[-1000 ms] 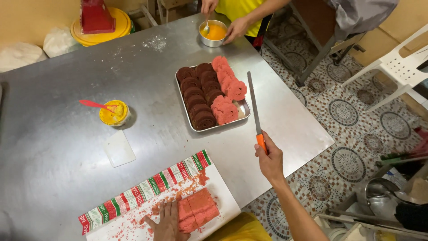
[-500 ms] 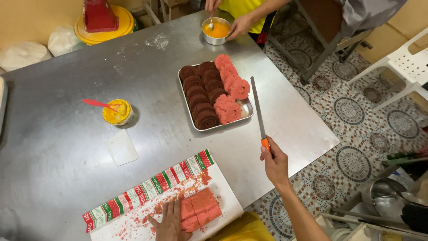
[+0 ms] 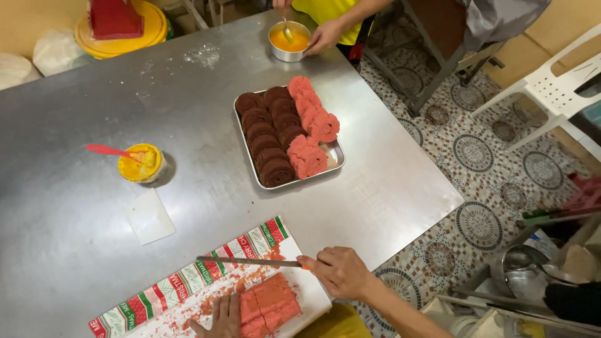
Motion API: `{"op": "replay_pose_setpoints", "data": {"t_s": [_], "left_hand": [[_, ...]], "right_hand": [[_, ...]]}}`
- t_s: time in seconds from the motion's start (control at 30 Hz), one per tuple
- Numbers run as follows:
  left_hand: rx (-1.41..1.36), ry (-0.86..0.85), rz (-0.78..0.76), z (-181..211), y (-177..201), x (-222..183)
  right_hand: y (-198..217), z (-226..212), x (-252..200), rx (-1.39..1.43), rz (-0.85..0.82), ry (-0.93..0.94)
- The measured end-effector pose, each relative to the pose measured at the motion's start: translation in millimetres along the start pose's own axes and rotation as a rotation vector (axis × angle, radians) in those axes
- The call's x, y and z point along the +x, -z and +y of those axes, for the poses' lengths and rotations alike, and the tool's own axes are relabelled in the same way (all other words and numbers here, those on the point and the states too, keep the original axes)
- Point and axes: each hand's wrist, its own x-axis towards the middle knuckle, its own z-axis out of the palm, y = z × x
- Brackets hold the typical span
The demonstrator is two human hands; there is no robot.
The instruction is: Cutting a block of pink dough into smaller portions and wrapping them in decorative paper.
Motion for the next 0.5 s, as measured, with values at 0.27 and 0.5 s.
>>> {"op": "replay_pose_setpoints", "data": {"t_s": [0.27, 0.5], "left_hand": [[0.001, 0.002, 0.021, -5.8, -9.3, -6.4], [0.119, 0.031, -0.039, -4.5, -9.7, -9.7]], "right_hand": [[-4.6, -2.4, -5.1, 0.041, -0.017, -0.069], [-19.8, 5.1, -18.2, 0.06, 0.012, -0.094]]}}
